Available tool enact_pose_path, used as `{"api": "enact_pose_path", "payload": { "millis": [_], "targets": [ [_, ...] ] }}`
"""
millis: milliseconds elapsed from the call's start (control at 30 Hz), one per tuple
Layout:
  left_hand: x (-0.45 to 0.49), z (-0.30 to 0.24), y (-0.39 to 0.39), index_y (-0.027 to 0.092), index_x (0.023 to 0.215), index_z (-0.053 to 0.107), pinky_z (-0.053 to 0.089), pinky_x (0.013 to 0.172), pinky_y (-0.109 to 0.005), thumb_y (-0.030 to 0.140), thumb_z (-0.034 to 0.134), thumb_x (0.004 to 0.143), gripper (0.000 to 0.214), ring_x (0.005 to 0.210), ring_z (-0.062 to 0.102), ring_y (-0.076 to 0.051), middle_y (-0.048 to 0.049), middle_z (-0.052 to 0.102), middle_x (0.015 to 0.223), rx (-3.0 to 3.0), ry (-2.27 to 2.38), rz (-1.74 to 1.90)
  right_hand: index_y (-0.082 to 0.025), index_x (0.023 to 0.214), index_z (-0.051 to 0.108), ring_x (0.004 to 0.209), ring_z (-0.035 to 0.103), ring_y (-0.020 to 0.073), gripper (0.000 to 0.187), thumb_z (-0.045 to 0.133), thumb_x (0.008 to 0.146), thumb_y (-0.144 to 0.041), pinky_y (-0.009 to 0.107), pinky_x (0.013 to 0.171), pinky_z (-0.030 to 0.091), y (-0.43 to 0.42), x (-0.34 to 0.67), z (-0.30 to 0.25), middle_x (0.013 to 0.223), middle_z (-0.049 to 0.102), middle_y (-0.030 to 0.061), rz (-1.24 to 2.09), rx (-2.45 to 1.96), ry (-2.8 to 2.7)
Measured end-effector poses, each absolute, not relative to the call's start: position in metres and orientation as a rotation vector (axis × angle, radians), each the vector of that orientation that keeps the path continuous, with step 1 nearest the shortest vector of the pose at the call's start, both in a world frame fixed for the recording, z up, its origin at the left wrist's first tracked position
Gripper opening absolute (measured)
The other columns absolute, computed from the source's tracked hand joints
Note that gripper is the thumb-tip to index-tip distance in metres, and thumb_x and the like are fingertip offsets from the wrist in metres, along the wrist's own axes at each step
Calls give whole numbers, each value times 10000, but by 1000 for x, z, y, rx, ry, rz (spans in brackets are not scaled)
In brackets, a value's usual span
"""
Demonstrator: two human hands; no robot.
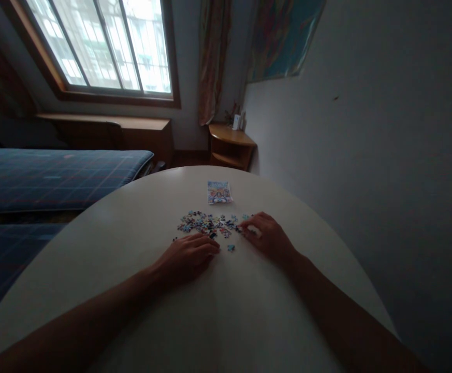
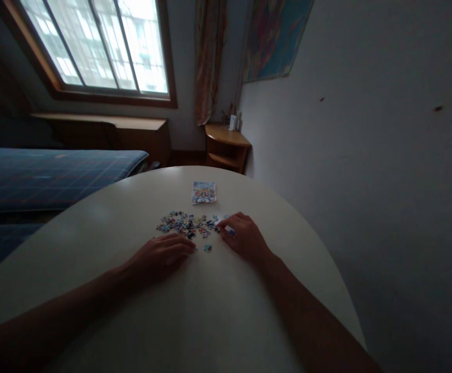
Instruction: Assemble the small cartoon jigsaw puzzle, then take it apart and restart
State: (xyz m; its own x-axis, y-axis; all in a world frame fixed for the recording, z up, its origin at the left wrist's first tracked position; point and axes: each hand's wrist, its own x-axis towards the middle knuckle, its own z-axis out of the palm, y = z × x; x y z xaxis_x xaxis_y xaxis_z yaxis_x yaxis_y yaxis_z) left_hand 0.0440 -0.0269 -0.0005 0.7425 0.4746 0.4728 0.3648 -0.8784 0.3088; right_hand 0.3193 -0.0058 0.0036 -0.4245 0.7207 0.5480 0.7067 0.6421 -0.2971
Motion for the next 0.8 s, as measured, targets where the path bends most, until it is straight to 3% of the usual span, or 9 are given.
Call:
{"api": "enact_pose_path", "payload": {
  "millis": [133,367,567,800],
  "targets": [
    [44,-2,-26,205,1043,641,542,901,-339,130,495,923,203,1015,637,-179,-63,703,1100,2744,682,823,-173,1105,661,1012,611,264,283,585,833,-178,457,930,470,4,331,0,1032,718,95,10,-1354,-2053],
    [44,-8,-24,198,1057,632,542,908,-347,116,513,898,214,1019,630,-182,-72,698,1070,2754,644,873,-166,1244,626,1228,525,273,400,521,861,-220,462,1065,373,3,328,-5,1219,674,107,88,-1513,-2144],
    [44,-6,-24,194,1037,628,542,902,-367,125,504,909,191,1003,624,-189,-69,698,1066,2759,653,867,-179,1236,639,1243,507,264,397,481,872,-174,457,1078,366,7,333,-9,1238,670,81,67,-1510,-2135],
    [45,-4,-24,190,1024,627,539,897,-356,118,495,914,186,998,620,-185,-70,695,1056,2778,652,840,-224,1029,733,1173,541,273,226,586,863,-272,479,1047,382,9,333,-9,1154,701,72,57,-1454,-2135]
  ]
}}
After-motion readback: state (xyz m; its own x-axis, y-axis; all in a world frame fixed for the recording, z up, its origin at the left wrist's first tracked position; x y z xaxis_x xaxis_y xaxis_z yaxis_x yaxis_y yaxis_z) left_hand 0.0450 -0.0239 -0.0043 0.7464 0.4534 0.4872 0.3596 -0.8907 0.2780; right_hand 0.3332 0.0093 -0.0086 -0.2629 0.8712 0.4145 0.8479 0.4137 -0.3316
